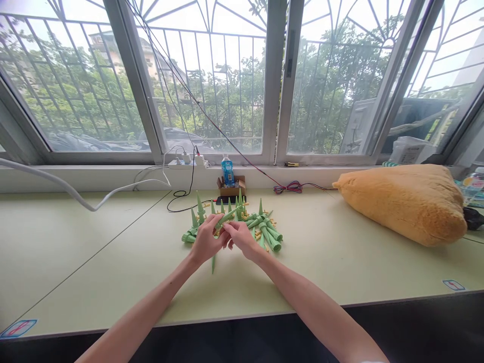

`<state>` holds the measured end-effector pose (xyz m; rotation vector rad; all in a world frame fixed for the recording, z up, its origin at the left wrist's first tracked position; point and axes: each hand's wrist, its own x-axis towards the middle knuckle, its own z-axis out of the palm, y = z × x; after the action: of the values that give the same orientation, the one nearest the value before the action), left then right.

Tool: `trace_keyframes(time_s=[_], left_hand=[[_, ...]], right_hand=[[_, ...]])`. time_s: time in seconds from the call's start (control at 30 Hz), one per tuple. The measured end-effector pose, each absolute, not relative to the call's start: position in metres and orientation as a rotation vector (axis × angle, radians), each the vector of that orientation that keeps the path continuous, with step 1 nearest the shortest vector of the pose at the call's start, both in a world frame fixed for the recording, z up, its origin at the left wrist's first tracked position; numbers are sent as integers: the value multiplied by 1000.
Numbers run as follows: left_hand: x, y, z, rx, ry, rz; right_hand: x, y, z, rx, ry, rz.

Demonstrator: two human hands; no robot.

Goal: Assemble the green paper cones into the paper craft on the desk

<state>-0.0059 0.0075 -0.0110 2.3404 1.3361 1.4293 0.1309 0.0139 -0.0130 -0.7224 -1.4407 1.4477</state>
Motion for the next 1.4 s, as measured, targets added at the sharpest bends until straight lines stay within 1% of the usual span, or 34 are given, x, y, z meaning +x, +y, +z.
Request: trace_keyframes(time_s=[0.3, 0.53, 0.73, 1.13, 1.27, 1.4], left_hand=[[-7, 10, -14, 2342, 1320, 1419], [-8, 11, -16, 2383, 1326, 1402], [-7, 10, -14, 2392, 1340, 1382], [-7, 12, -16, 2385, 1353, 1407], [-7, 10, -15, 2384, 1345, 1433], [-6, 9, -13, 2379, 1324, 1442]], right_hand=[[129, 20, -20, -775, -1566, 1233], [132, 15, -17, -869, -1730, 844], [132, 16, -19, -919, -1781, 718], [131, 16, -20, -853, -1722, 873], [131, 18, -21, -815, -1665, 1023], [131, 17, -18, -733, -1541, 1274]])
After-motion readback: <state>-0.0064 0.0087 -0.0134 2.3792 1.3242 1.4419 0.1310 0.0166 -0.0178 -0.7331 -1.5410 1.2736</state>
